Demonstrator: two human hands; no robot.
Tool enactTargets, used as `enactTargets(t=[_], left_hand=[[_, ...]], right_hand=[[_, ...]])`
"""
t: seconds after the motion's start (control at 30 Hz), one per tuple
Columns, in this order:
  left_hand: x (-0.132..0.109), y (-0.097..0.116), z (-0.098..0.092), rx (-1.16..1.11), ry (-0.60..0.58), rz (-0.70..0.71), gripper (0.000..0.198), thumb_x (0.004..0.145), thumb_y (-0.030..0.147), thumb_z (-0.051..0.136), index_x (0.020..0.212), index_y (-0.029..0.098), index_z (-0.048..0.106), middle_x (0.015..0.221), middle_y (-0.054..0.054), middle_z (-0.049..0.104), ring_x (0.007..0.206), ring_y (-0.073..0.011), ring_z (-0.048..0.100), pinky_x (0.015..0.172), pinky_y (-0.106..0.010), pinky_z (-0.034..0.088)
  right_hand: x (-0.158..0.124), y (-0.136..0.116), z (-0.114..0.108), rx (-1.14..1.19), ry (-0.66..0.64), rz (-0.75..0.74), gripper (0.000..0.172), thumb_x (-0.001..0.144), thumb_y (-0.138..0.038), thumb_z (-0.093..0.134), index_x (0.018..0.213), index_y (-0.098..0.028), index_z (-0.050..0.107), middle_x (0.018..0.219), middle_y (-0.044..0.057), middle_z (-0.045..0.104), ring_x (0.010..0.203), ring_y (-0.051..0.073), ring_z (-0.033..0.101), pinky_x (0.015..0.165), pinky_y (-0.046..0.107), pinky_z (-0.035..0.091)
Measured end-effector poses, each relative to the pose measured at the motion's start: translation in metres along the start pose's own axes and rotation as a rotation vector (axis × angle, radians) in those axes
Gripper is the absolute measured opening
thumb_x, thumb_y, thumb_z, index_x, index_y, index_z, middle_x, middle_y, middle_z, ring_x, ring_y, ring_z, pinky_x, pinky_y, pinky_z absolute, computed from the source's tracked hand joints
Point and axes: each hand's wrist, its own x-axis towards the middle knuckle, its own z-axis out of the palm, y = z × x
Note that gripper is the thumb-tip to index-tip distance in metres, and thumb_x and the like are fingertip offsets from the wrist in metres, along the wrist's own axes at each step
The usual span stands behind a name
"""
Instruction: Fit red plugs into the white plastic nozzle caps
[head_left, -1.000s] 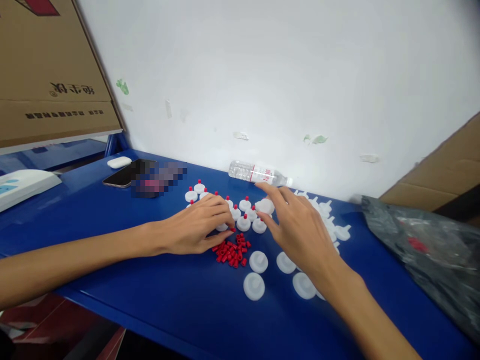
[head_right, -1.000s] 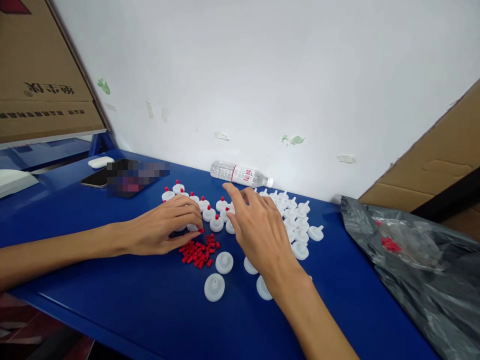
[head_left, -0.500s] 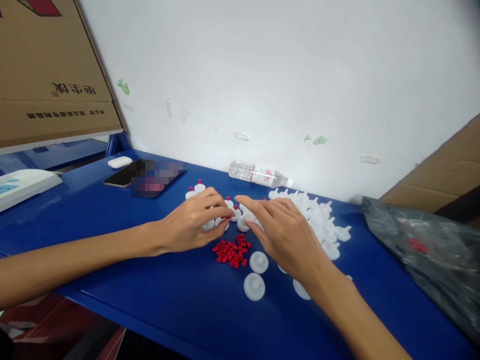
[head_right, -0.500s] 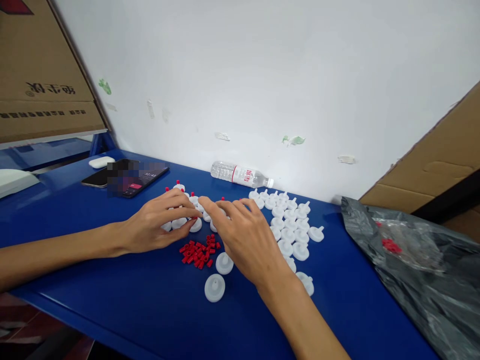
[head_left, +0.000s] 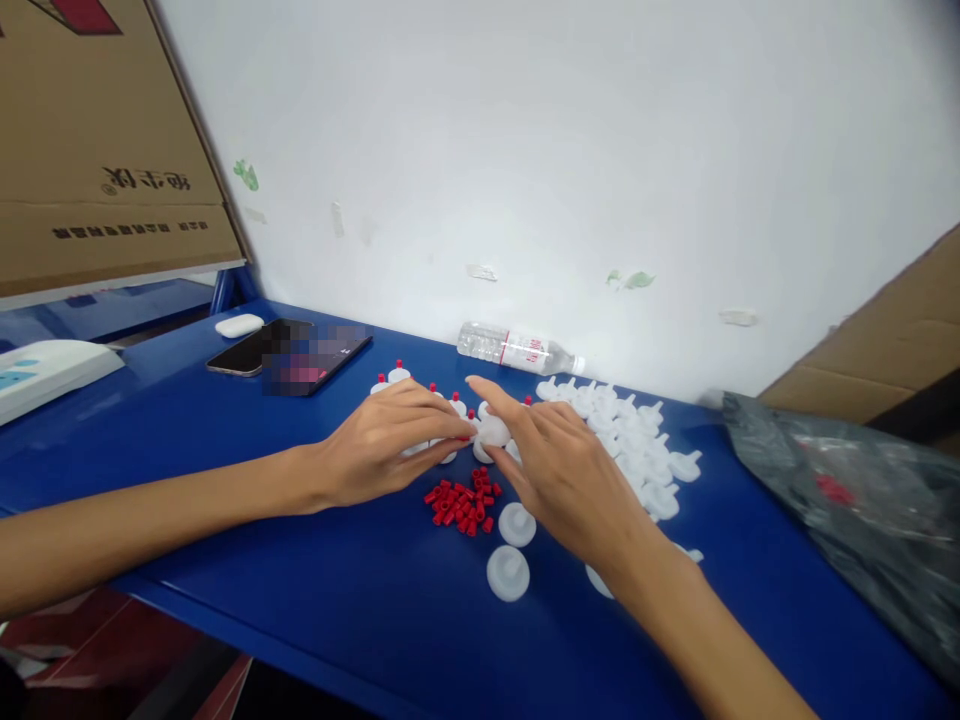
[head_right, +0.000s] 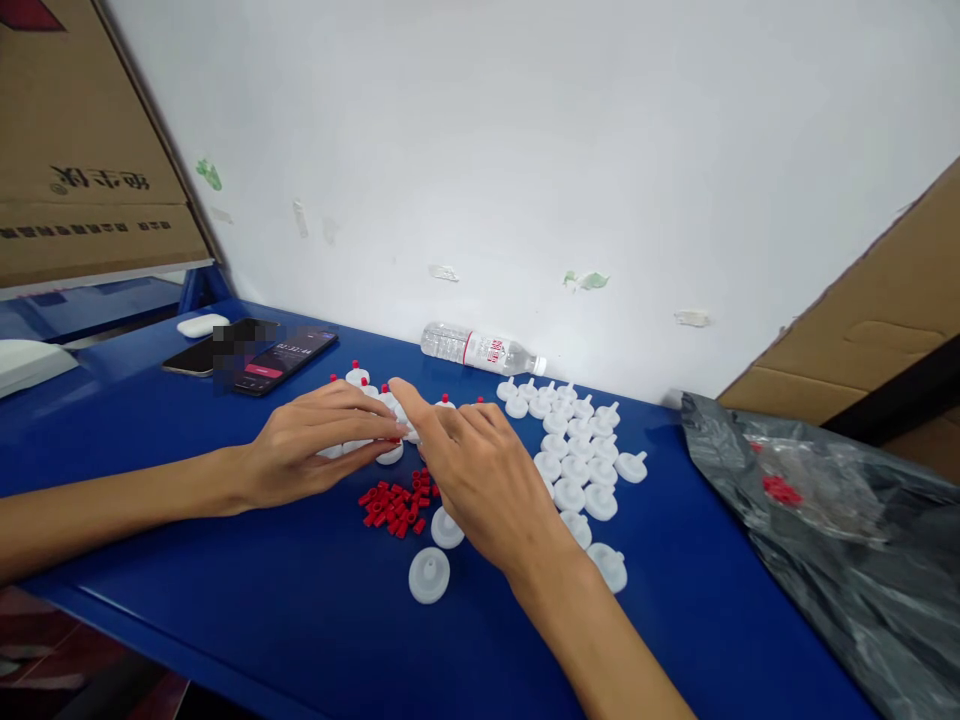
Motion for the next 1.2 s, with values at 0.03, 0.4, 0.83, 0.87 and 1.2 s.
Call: enactTargets(t=[0.03,0.4,0.83,0.87,1.2], left_hand=[[-0.001,-0.001,0.000,0.002,-0.004,-0.006,0.019,0.094,0.014,0.068,0.113,0.015,0.068,0.096,-0.006,0.076,0.092,-0.0172,0.070,0.083,-0.031,0.054],[-0.002,-0.001,0.000,-0.145,-0.033,-0.097,0.014,0.095,0.016,0.069,0.109,0.018,0.068,0.096,-0.005,0.074,0.093,-0.0179,0.067,0.086,-0.033,0.053],[0.009,0.013,-0.010,-0.569,-0.110,-0.490,0.059,0.084,0.026,0.081,0.138,0.024,0.055,0.133,-0.009,0.063,0.119,-0.0237,0.063,0.096,-0.035,0.056],[0.009,0.013,-0.011,-0.625,-0.140,-0.510,0.063,0.084,0.024,0.081,0.140,0.025,0.054,0.135,-0.009,0.062,0.120,-0.0243,0.063,0.098,-0.036,0.056],[0.018,0.017,-0.015,-0.770,-0.215,-0.539,0.045,0.075,0.015,0.084,0.117,0.017,0.069,0.109,-0.005,0.075,0.102,-0.0202,0.071,0.091,-0.028,0.058]], right_hand=[[0.000,0.000,0.000,0.004,-0.003,0.001,0.067,0.093,-0.001,0.048,0.155,-0.018,0.029,0.097,0.004,0.070,0.088,0.020,0.062,0.090,0.037,0.049],[0.000,-0.001,-0.004,-0.086,0.043,-0.136,0.057,0.095,-0.001,0.051,0.148,-0.018,0.040,0.110,0.006,0.073,0.087,0.019,0.063,0.085,0.036,0.049],[0.002,-0.004,-0.014,-0.095,0.289,-0.232,0.040,0.096,-0.006,0.060,0.136,-0.014,0.059,0.063,-0.007,0.066,0.049,0.010,0.044,0.053,0.030,0.038],[0.002,-0.006,-0.014,-0.092,0.298,-0.241,0.038,0.097,-0.007,0.060,0.134,-0.014,0.061,0.067,-0.006,0.069,0.048,0.009,0.043,0.051,0.030,0.037],[0.004,-0.016,-0.011,-0.034,0.288,-0.272,0.034,0.100,-0.006,0.051,0.129,-0.018,0.065,0.114,-0.002,0.077,0.067,0.004,0.065,0.049,0.026,0.043]])
